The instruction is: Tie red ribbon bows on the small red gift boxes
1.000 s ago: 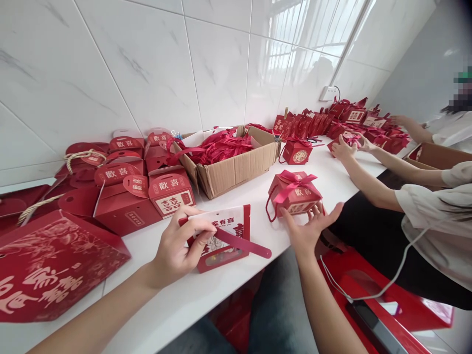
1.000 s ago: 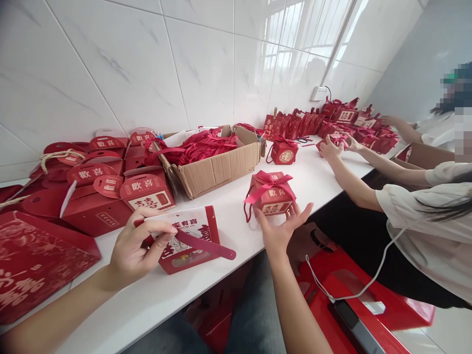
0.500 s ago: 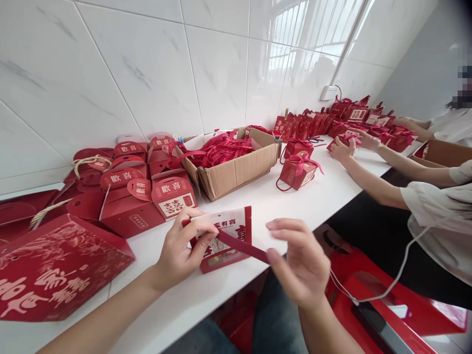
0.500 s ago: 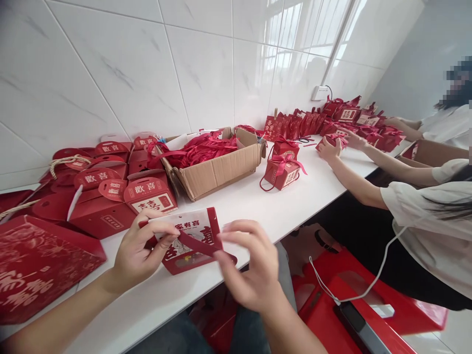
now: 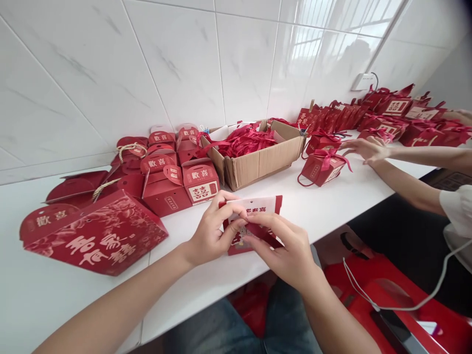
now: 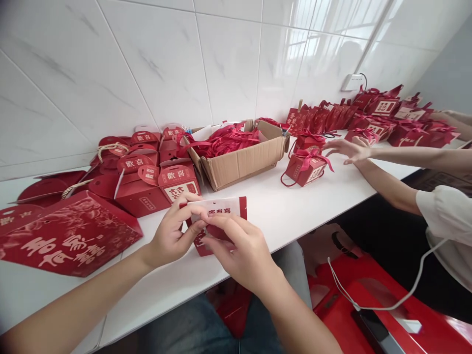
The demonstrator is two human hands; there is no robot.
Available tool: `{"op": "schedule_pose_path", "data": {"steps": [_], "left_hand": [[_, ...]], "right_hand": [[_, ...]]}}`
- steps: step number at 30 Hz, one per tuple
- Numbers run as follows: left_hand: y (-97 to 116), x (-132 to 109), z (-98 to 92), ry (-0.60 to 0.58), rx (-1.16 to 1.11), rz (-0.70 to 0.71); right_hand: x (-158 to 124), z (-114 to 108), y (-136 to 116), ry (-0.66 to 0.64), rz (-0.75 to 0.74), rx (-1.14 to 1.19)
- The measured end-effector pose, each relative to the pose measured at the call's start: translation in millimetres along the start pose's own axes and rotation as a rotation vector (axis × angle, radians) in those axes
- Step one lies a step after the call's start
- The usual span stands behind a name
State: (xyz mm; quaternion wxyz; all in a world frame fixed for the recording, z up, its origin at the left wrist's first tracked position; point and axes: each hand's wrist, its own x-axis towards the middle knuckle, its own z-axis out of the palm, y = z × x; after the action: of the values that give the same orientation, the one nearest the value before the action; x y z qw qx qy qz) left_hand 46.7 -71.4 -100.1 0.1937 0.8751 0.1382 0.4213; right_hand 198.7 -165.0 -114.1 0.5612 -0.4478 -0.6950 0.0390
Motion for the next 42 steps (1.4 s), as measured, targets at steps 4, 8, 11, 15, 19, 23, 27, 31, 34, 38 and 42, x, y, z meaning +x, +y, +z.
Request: {"op": "schedule_pose_path", "data": {"steps": [4, 8, 11, 15, 19, 23, 27, 31, 34, 38, 42], "left_hand": [[0.1, -1.0, -0.5, -0.012, -0.007, 0.007], [0.8, -2.0, -0.1, -0.016, 0.010, -0.005], [1.5, -2.6, 1.1, -0.010, 0.020, -0.019], [1.1, -4.6, 3.7, 0.014, 0.029, -0.025], [-2.7, -5.7, 5.3, 0.038, 0.020, 0.041], [-10.1, -5.8, 7.9, 0.067, -0.027, 0.114], [-15.9, -9.1, 14.4, 0.161, -0.060, 0.089], [-14.4, -13.3, 18.3, 0.177, -0.104, -0.037], [-10.1, -13.6, 17.7, 0.194, -0.061, -0.091], [-5.7, -12.7, 16.9, 0.207, -0.042, -0.084], [-3.5, -12.6, 17.9, 0.198, -0.115, -0.030]], "right_hand": [[2.0, 5.0, 9.6, 0.071, -0.124, -0.008], [1.6, 10.1, 19.2, 0.174, -0.209, -0.005], [1.0, 11.0, 21.6, 0.156, -0.207, -0.023], [0.8, 12.5, 20.2, 0.187, -0.186, -0.031], [0.4, 14.0, 17.0, 0.228, -0.118, -0.020], [3.1, 9.0, 13.2, 0.277, 0.005, -0.017], [8.8, 2.7, 8.7, 0.246, 0.116, -0.059], [13.0, 2.2, 3.0, 0.203, 0.167, -0.075], [14.5, 4.4, -1.7, 0.219, 0.217, -0.072], [15.2, 7.1, -8.8, 0.224, 0.265, -0.073], [13.2, 7.8, -13.5, 0.311, 0.215, -0.194]]}}
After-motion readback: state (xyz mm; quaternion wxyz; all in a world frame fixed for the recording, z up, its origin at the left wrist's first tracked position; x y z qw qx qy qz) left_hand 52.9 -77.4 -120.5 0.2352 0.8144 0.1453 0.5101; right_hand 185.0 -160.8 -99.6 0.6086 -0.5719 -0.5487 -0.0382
